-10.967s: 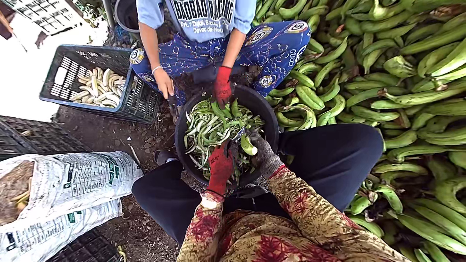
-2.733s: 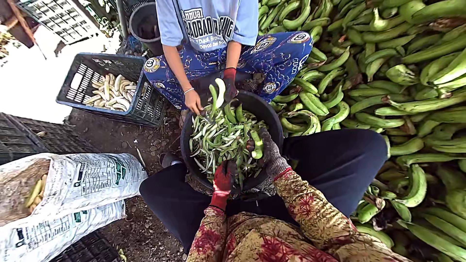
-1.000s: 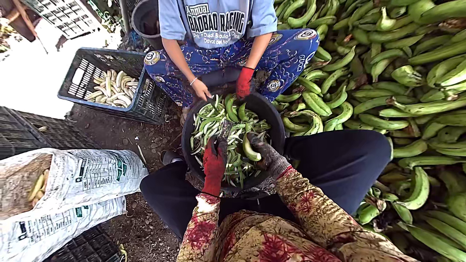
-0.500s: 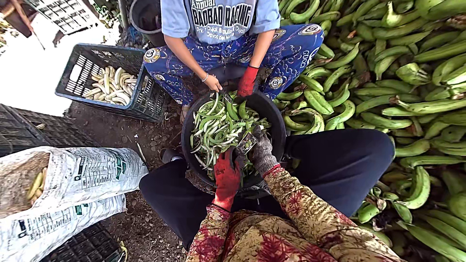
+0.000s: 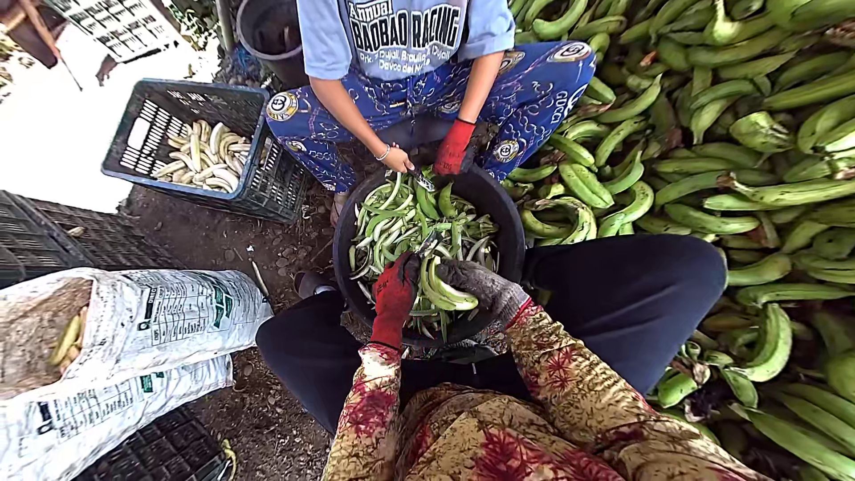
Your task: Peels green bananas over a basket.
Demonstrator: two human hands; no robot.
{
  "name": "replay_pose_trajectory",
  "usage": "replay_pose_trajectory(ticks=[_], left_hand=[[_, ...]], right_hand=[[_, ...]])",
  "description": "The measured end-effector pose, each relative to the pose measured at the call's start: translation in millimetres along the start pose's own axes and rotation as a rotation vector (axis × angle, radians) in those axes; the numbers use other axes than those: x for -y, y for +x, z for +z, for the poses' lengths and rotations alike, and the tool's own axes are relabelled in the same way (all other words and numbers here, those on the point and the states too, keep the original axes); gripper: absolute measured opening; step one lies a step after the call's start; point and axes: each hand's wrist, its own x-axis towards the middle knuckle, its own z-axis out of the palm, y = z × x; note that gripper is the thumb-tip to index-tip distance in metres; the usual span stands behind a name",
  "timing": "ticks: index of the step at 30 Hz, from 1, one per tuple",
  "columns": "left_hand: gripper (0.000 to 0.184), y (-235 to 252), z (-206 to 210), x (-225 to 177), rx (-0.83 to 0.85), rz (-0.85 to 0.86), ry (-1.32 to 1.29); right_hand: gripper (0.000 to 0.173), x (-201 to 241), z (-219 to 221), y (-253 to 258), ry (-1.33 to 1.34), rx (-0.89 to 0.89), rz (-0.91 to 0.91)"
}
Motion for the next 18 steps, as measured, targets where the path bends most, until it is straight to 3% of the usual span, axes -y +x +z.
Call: replay_pose_trajectory(ticks=[3, 7, 11, 13, 15, 18], left_hand=[[0.043, 7.4, -1.4, 3.6, -0.059, -0.044, 0.010], [0.048, -4.4, 1.4, 1.1, -0.123, 0.052, -0.113], [0.052, -20.4, 14.2, 0.8, -0.083, 0.154, -0.121], [0.051, -27.9, 21.6, -0.4, -0.078, 0.222, -0.092], [0.054, -33.5, 27.0, -2.4, -0.103, 0.315, -0.041], [0.057, -37.2, 29.7, -4.2, -0.129, 0.443, 0.073]], right_hand=[[0.044, -6.4, -8.8, 8.2, 0.123, -0.016, 0.045], [0.056, -12.1, -15.7, 19.6, 0.327, -0.180, 0.022], [0.043, -8.0, -14.0, 23.8, 0.536, -0.337, 0.013], [0.045, -7.0, -13.7, 24.7, 0.600, -0.405, 0.028], [0.058, -10.0, -16.6, 25.5, 0.611, -0.375, 0.051], [0.054, 0.9, -18.0, 19.8, 0.749, -0.294, 0.104]])
